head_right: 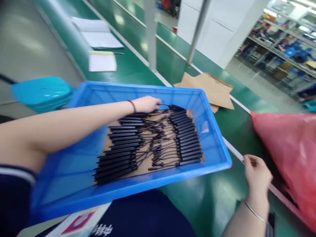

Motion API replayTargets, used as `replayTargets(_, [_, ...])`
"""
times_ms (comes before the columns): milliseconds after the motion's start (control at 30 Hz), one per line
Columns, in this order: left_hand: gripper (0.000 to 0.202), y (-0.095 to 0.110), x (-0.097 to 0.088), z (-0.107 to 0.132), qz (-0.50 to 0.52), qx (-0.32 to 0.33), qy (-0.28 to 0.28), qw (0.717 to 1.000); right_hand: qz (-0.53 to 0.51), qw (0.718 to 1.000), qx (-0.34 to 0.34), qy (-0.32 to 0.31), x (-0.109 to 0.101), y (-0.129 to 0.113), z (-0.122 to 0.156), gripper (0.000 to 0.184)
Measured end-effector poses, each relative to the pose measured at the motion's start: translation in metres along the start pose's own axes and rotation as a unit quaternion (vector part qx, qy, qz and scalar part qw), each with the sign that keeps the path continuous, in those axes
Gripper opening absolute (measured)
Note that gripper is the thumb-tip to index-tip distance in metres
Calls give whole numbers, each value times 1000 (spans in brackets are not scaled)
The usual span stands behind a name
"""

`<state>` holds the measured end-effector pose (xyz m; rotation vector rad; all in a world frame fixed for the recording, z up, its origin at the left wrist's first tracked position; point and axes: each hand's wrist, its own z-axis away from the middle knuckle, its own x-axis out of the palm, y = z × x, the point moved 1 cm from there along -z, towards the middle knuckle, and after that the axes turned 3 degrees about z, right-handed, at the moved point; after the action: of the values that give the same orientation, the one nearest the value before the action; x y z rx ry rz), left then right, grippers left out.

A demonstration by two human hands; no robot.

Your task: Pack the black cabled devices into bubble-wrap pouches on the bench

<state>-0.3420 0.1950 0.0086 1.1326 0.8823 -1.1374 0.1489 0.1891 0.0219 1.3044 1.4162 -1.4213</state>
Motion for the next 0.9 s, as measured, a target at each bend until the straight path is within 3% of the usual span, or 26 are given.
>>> replayTargets(100, [44,-12,2,-5,0,9,53,999,2,999,11,-39,25,43,10,15])
replayTargets(167, [42,-25,5,-15,7,32,68,997,12,998,28,-55,41,61,18,18])
replayTargets(200, [38,-31,6,-19,39,40,103,993,16,997,37,-61,49,67,21,19])
replayTargets(300, [28,-38,1,-21,168,83,188,964,25,996,58,-68,66,77,26,25])
replayTargets(400, [17,-28,-11,-6,223,45,236,945,31,995,52,-76,71,75,32,28])
replayTargets(533, [14,-3,-28,16,173,22,263,949,44,995,26,-82,69,61,44,27])
replayTargets(667, [20,8,-28,15,310,56,237,919,55,995,27,-79,71,55,48,20])
replayTargets(767, [33,10,-20,9,467,98,218,851,50,996,25,-76,62,52,40,18])
replayTargets(833, [30,13,-12,7,556,115,199,799,46,997,30,-47,39,41,32,17])
replayTargets(900, [27,19,-4,6,600,105,163,776,24,999,25,11,6,13,25,16])
